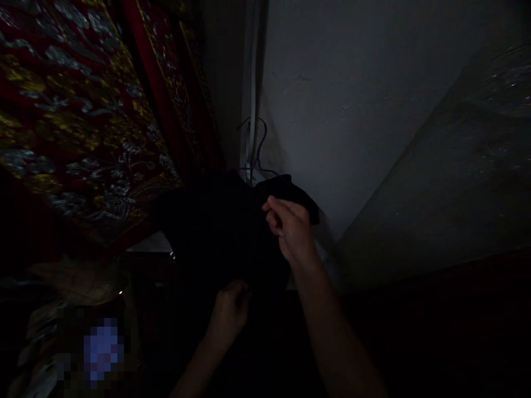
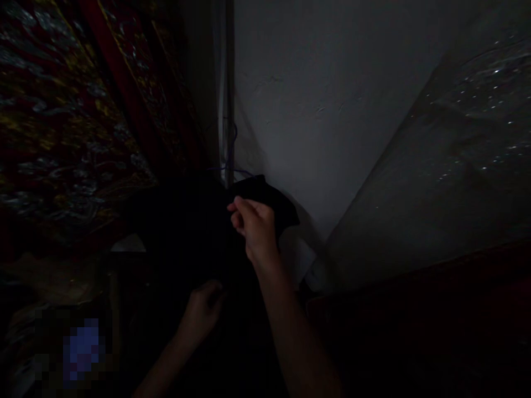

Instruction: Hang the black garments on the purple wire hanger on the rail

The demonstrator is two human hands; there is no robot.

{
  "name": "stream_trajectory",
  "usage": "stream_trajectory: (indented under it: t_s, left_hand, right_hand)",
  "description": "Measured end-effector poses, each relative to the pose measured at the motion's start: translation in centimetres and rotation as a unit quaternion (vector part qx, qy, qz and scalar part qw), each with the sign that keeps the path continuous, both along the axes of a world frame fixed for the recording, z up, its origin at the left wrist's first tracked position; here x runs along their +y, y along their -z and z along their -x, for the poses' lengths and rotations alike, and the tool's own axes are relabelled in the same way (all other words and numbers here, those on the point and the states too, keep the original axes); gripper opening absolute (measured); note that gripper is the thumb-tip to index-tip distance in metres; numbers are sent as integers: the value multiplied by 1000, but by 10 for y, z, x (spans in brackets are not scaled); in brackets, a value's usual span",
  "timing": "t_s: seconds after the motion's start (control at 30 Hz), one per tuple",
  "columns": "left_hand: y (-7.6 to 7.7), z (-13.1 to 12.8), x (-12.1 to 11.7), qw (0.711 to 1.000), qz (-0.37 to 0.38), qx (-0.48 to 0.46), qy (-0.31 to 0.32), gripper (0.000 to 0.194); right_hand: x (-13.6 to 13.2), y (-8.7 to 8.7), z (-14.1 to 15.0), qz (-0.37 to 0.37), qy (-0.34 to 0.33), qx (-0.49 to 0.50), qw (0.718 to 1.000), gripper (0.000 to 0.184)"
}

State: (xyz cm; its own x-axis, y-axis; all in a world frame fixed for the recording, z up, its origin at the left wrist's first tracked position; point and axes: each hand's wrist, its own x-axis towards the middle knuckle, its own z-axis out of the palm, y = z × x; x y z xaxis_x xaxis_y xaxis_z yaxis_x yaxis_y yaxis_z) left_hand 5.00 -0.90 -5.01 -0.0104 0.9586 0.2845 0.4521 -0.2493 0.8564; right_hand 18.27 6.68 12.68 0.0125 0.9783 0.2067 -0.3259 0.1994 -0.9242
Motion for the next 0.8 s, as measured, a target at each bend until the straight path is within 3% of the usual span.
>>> stream_trajectory:
  t_s: [0.07,0.13,0.2,0.23,0.3,0.4,0.47,0.53,0.63,0.73,0.8]
  left_hand:
    - [-7,3,3,999,17,19,24,19]
    - [-31,8,4,999,-9,18,39,16]
    - [-71,14,4,995,-95,7,29,17]
    - [-94,16,5,989,-147,5,23,29]
    - [-138,20,10,961,-275,19,-1,39]
    - [-184,20,25,928,-360,92,20,31]
    - [-197,17,37,914,-382,136,20,20]
    - [-200,14,46,897,-408,167,0,13]
    - [-199,18,53,873,-453,171,-54,10]
    - [-201,42,60,871,-452,67,-177,11]
    - [-199,69,69,868,-413,-64,-269,11]
  right_hand:
    - [1,-20,-2,-44,-23,-18,999,33]
    - [-11,-23,-3,-73,-54,-54,994,33]
    - [-26,-17,-3,-93,-67,-92,989,33]
    - [-33,-14,-3,-104,-64,-108,987,33]
    - [-42,-11,-3,-125,-48,-128,983,32]
    - [-44,-15,-3,-153,-21,-151,977,31]
    - [-38,-17,-2,-168,7,-171,971,31]
    - [-30,-12,0,-180,47,-189,964,30]
    - [-15,10,5,-172,84,-206,960,31]
    - [-9,44,8,-113,60,-211,969,33]
    - [-13,66,8,-69,38,-201,976,33]
